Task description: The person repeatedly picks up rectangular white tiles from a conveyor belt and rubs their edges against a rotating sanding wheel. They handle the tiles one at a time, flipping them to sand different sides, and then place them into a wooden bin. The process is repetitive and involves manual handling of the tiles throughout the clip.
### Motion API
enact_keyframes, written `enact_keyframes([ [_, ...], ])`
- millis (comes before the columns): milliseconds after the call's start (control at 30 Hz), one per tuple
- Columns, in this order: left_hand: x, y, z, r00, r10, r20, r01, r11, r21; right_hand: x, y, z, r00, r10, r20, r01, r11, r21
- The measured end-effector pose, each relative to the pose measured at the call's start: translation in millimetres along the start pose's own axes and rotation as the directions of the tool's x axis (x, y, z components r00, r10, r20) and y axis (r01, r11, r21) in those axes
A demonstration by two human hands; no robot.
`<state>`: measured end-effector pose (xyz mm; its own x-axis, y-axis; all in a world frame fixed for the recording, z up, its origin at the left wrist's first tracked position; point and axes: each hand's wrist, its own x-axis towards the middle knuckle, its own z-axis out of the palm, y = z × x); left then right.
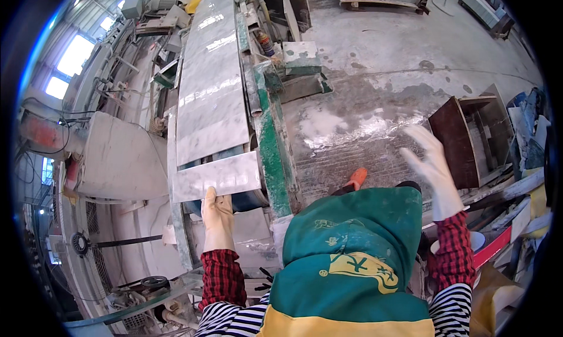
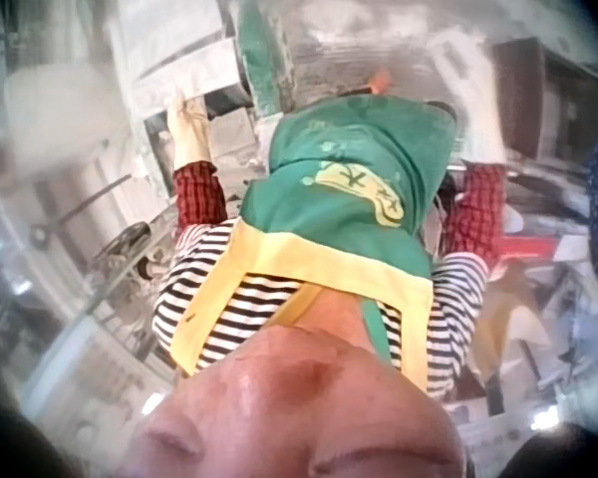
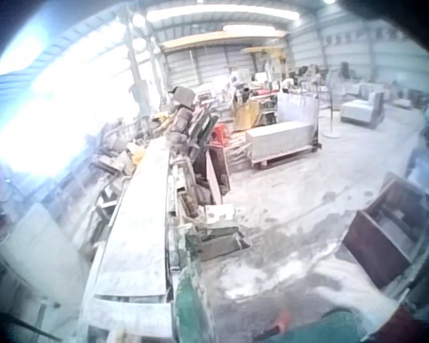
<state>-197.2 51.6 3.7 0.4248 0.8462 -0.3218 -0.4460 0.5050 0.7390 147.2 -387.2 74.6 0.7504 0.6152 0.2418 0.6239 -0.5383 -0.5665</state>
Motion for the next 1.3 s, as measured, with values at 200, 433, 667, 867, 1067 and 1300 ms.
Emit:
enact_keyframes([
  [200, 31.3, -14.8, -22.3, 0.996, -0.004, -0.089, 0.0, 0.999, -0.04, -101.5, 116.8, -60.3, 0.895, 0.431, -0.111, -0.432, 0.902, 0.014],
  [433, 52.3, -19.4, -7.6, 0.992, 0.011, -0.129, -0.018, 0.998, -0.055, -213.1, 168.9, -89.1, 0.673, 0.719, -0.174, -0.679, 0.694, 0.242],
  [667, 70.2, -12.1, -13.1, 0.989, -0.022, -0.147, 0.018, 0.999, -0.03, -274.6, 185.3, -75.0, 0.527, 0.84, -0.132, -0.712, 0.52, 0.471],
  [867, 54.4, -0.6, 4.5, 0.997, -0.02, -0.079, 0.036, 0.977, 0.208, -297.0, 193.2, -62.3, 0.554, 0.815, -0.171, -0.725, 0.572, 0.383],
  [1067, 73.3, 23.5, -13.3, 0.942, -0.169, -0.288, 0.293, 0.835, 0.467, -276.7, 162.1, -59.5, 0.561, 0.815, -0.148, -0.728, 0.57, 0.381],
  [1300, 74.1, -0.6, -17.8, 0.936, -0.204, -0.288, 0.25, 0.959, 0.134, -293.5, 187.7, -65.4, 0.572, 0.796, -0.196, -0.678, 0.594, 0.434],
])
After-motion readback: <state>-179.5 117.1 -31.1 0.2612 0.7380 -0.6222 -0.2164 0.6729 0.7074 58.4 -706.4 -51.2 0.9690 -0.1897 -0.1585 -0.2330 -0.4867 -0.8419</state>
